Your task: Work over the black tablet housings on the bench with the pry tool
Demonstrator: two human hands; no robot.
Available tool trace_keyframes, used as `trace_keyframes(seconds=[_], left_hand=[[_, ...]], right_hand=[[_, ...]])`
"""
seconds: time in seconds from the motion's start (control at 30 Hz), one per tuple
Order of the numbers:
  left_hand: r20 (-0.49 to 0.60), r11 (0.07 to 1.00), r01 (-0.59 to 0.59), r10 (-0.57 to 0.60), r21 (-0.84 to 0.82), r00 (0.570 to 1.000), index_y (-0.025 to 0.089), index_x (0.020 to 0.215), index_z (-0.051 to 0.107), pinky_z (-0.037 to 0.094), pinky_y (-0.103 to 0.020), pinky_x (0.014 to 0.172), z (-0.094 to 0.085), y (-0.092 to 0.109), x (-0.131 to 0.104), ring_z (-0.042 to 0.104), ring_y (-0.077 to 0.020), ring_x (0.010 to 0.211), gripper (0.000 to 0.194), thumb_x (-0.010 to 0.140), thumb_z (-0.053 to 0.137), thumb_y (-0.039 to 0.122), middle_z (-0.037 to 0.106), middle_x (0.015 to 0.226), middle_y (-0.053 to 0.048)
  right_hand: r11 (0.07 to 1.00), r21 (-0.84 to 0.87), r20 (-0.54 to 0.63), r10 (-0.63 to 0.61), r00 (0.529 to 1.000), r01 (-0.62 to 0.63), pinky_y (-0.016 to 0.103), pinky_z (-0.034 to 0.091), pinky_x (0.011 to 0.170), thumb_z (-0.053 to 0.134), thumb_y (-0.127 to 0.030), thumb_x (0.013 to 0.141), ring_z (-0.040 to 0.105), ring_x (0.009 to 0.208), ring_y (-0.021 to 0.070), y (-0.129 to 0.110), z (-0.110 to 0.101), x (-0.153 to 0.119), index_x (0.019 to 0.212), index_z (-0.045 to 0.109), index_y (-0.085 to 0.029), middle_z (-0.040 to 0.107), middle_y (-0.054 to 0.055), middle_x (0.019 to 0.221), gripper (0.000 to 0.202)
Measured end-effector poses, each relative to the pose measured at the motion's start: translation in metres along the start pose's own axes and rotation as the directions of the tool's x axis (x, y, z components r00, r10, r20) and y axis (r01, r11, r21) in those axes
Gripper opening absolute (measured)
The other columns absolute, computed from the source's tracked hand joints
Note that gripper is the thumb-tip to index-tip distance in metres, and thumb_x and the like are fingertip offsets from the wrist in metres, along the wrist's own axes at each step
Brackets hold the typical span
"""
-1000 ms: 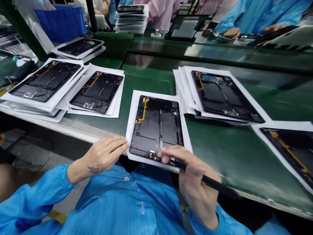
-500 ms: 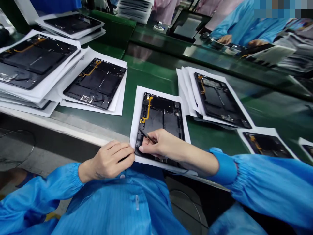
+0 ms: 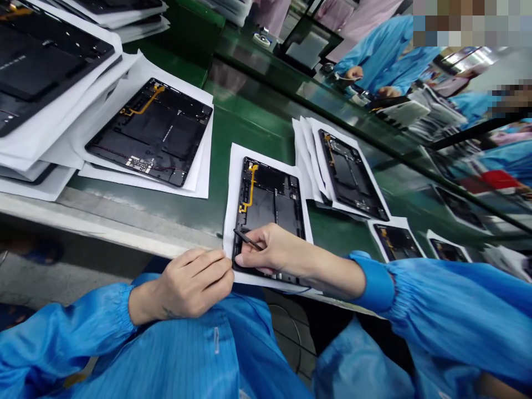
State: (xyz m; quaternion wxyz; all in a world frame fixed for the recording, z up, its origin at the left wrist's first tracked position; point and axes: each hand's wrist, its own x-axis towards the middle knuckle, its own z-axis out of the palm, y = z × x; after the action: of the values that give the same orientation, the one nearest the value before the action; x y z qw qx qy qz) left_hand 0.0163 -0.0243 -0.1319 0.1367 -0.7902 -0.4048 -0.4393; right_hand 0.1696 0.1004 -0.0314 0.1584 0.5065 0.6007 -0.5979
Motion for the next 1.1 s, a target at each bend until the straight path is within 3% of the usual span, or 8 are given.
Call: trace_keyframes(seconds=[0.4,0.7,0.77,0.83,0.9,0.97,1.03,1.1], left_hand=[[0.030,1.000,0.004,-0.003,-0.018,1.000,0.012,0.092,0.070,0.048,-0.030,0.079,-0.001,0.000,0.003,0.072,-0.0184,0.092,0.023,0.100,0.048,0.012,0.075,0.094,-0.006],[0.032,0.998,-0.025,0.026,-0.050,0.999,0.011,0.093,0.071,0.048,-0.030,0.077,-0.005,-0.004,0.003,0.073,-0.0189,0.091,0.030,0.102,0.043,0.010,0.077,0.096,-0.006],[0.024,0.998,-0.020,0.021,-0.057,0.999,0.009,0.095,0.071,0.049,-0.032,0.079,-0.006,-0.004,0.000,0.073,-0.0204,0.094,0.029,0.102,0.043,0.009,0.077,0.098,-0.009],[0.027,0.998,-0.010,0.011,-0.058,1.000,0.008,0.098,0.071,0.050,-0.033,0.081,-0.007,-0.004,-0.002,0.073,-0.0218,0.097,0.027,0.102,0.044,0.009,0.077,0.101,-0.011],[0.039,0.997,-0.005,0.007,-0.071,0.999,0.007,0.098,0.071,0.051,-0.034,0.083,-0.009,-0.004,-0.003,0.072,-0.0224,0.098,0.028,0.102,0.043,0.009,0.077,0.103,-0.012],[0.056,0.996,0.002,0.003,-0.089,0.998,0.007,0.098,0.071,0.052,-0.034,0.084,-0.012,-0.004,-0.003,0.072,-0.0222,0.097,0.030,0.103,0.041,0.009,0.076,0.103,-0.012],[0.081,0.996,0.018,-0.012,-0.082,0.997,0.007,0.099,0.070,0.052,-0.034,0.084,-0.015,-0.006,-0.001,0.071,-0.0223,0.096,0.029,0.102,0.042,0.009,0.076,0.102,-0.012],[0.119,0.998,0.046,-0.040,-0.046,0.992,0.007,0.102,0.070,0.052,-0.035,0.083,-0.018,-0.009,0.000,0.070,-0.0236,0.096,0.024,0.099,0.046,0.008,0.075,0.103,-0.013]], right_hand=[[0.989,-0.113,0.015,0.098,0.995,-0.096,0.022,0.020,0.041,0.069,-0.028,0.067,0.031,0.038,0.0042,0.000,0.000,0.005,0.050,0.050,-0.019,0.045,-0.008,0.039,0.027],[0.992,-0.127,0.082,0.026,0.996,-0.016,0.022,0.020,0.042,0.065,-0.028,0.074,0.033,0.042,0.0058,-0.007,-0.002,0.003,0.053,0.055,-0.018,0.045,-0.006,0.041,0.025],[0.995,-0.092,0.033,-0.033,0.999,0.036,0.023,0.020,0.042,0.069,-0.039,0.078,0.033,0.042,0.0063,-0.006,-0.003,-0.003,0.061,0.062,-0.016,0.043,-0.007,0.043,0.030],[0.985,-0.005,-0.141,-0.172,0.975,0.173,0.023,0.022,0.043,0.067,-0.052,0.085,0.031,0.042,0.0069,-0.002,-0.003,-0.014,0.069,0.067,-0.015,0.037,-0.008,0.044,0.041],[0.911,0.044,-0.356,-0.368,0.859,0.409,0.025,0.032,0.048,0.054,-0.062,0.095,0.041,0.047,0.0098,0.007,0.001,-0.029,0.077,0.071,-0.016,0.040,-0.006,0.048,0.052],[0.785,-0.044,-0.486,-0.557,0.673,0.618,0.029,0.044,0.061,0.035,-0.069,0.100,0.057,0.064,0.0154,0.023,0.008,-0.044,0.085,0.077,-0.019,0.056,0.001,0.062,0.067],[0.662,-0.197,-0.535,-0.691,0.486,0.723,0.032,0.047,0.069,0.023,-0.071,0.100,0.062,0.077,0.0181,0.043,0.019,-0.051,0.089,0.080,-0.023,0.066,0.005,0.078,0.075],[0.562,-0.305,-0.569,-0.755,0.326,0.769,0.032,0.044,0.062,0.029,-0.064,0.103,0.059,0.069,0.0165,0.062,0.032,-0.049,0.089,0.079,-0.023,0.065,0.004,0.075,0.067]])
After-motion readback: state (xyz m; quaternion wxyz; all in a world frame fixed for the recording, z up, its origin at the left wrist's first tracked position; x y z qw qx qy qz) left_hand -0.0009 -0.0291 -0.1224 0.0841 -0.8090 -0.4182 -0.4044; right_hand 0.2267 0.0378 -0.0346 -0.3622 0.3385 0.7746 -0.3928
